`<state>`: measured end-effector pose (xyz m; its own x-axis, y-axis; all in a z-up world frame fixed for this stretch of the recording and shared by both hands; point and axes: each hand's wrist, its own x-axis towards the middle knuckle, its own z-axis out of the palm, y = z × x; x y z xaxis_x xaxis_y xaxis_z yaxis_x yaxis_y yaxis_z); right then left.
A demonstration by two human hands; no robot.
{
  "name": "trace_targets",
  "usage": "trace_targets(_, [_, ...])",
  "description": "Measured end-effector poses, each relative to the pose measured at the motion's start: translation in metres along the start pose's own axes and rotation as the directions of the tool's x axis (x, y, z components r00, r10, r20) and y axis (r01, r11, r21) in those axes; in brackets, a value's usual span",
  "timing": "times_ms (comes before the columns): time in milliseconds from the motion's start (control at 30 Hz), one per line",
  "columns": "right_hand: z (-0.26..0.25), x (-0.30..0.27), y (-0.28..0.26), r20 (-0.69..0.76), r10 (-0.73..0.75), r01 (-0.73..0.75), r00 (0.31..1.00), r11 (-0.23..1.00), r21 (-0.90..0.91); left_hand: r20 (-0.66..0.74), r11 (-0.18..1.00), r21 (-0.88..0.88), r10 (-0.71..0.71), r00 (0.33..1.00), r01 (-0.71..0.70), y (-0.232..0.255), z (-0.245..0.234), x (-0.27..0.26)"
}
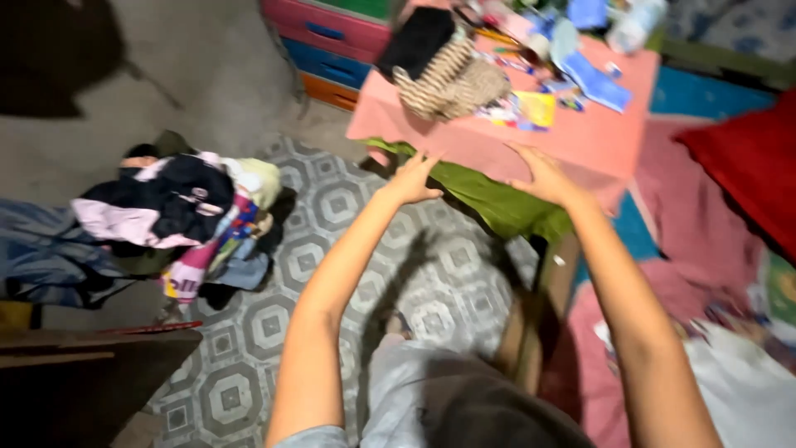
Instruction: Gathering and organizing clothes hangers, then tidying personal items, cosmetics, and flowers on storage units.
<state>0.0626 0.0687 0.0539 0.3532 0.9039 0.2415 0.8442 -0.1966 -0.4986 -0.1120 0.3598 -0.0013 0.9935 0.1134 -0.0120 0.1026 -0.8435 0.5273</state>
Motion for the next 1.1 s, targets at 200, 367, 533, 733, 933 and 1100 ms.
trace_targets(200, [0.020, 0.112, -0.047, 0.078, 0.055, -0.056, 0.995, 0.998, 0.001, -0.117, 0.996, -0.055, 0.067, 0.991, -0.074, -0.085, -0.064, 0.003])
trace_targets(367, [0.054, 0.190, -0.071, 0.090, -0.083, 0.087, 0.993, 0.995, -0.042, -0.173, 1.000, -0.025, -0.014, 0.985, 0.010, -0.145, -0.103, -0.003])
trace_targets(533, [0.092, 0.256, -0.085, 0.137, -0.136, 0.134, 0.981, 0.991, 0.025, -0.243, 0.995, -0.052, -0.097, 0.965, 0.087, -0.188, -0.129, -0.020])
trace_targets(733, [0.134, 0.339, -0.096, 0.210, -0.267, 0.262, 0.940, 0.964, 0.053, -0.284, 0.972, -0.150, -0.216, 0.934, 0.180, -0.230, -0.147, -0.041])
trace_targets(933, [0.167, 0.435, -0.129, 0.276, -0.427, 0.389, 0.861, 0.903, 0.183, -0.330, 0.936, -0.146, -0.351, 0.877, 0.320, -0.292, -0.181, -0.056])
trace_targets(1100, [0.189, 0.519, -0.139, 0.386, -0.466, 0.436, 0.796, 0.884, 0.168, -0.423, 0.903, -0.150, -0.427, 0.799, 0.403, -0.332, -0.219, -0.058])
